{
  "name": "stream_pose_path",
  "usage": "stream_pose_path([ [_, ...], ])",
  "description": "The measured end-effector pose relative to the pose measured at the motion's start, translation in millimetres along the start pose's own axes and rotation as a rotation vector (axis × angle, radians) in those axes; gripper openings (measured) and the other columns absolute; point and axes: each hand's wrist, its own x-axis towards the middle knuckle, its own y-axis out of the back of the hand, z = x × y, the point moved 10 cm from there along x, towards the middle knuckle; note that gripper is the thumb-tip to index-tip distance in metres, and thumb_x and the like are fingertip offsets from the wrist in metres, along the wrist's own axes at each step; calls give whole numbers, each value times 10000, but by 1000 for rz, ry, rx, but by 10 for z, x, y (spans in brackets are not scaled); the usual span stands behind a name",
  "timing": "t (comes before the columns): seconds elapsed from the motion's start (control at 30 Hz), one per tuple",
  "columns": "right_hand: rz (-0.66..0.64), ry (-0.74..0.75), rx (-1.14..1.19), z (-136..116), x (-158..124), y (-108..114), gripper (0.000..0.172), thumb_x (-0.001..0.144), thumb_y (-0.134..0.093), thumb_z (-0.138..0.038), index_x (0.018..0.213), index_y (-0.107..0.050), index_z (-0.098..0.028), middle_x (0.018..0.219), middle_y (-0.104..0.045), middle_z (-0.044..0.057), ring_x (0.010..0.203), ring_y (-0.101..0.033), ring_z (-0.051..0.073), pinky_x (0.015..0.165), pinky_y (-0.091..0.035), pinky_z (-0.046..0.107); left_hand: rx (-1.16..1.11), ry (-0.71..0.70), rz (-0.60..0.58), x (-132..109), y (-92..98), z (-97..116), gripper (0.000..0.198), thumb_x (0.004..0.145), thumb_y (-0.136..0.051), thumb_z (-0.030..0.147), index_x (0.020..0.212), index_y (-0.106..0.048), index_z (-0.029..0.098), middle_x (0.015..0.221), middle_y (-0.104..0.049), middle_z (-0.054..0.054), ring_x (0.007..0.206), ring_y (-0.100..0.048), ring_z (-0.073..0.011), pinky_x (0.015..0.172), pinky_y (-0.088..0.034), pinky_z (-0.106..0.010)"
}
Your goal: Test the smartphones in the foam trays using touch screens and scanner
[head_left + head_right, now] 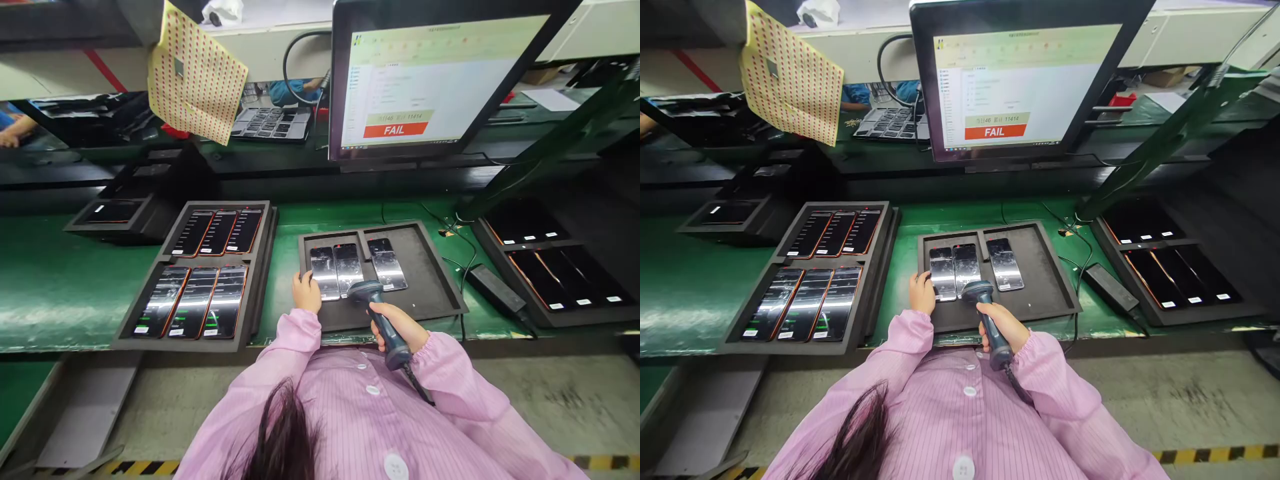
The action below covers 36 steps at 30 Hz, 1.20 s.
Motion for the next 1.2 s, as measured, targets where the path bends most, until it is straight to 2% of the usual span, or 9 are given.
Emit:
stream_pose_path([
  [0.2,10,11,-19,-43,2,-8,167,820,-435,-367,809,-370,-213,435,-501,-53,314,-447,116,315,-415,242,-66,2,22,28,13,-21,466,788,-352,189,1242,-454,157,1282,-476,-102,1221,-407,-172,1033,-309,-297],
  [0.33,14,37,-23,-55,14,0,179,821,-423,-383,807,-365,-214,436,-502,-53,307,-446,117,307,-409,237,-105,8,49,34,29,-50,486,778,-358,193,1251,-411,96,1294,-471,-139,1237,-393,-196,1051,-287,-322],
  [0.5,15,66,-11,-34,50,-4,191,810,-424,-394,830,-369,-212,436,-499,-55,306,-450,121,304,-409,239,-139,26,73,59,35,-96,474,774,-365,211,1236,-407,110,1271,-491,-146,1233,-405,-230,1042,-300,-372],
  [0.7,17,56,13,33,42,-15,184,822,-406,-385,879,-378,-212,440,-499,-56,305,-453,125,310,-411,241,-155,49,70,65,43,-112,454,779,-363,217,1222,-412,130,1284,-485,-140,1237,-402,-229,1033,-308,-368],
  [1.07,14,58,0,74,80,-36,191,838,-388,-396,846,-355,-208,430,-512,-36,308,-451,121,311,-411,229,-191,68,63,63,65,-122,455,774,-359,207,1201,-433,68,1274,-486,-188,1213,-423,-242,1021,-322,-369],
  [1.2,19,53,41,59,72,-6,212,842,-385,-410,850,-385,-198,439,-510,-37,310,-446,113,310,-414,229,-200,60,67,84,53,-132,435,774,-364,205,1192,-440,109,1253,-510,-163,1210,-427,-230,1029,-313,-367],
])
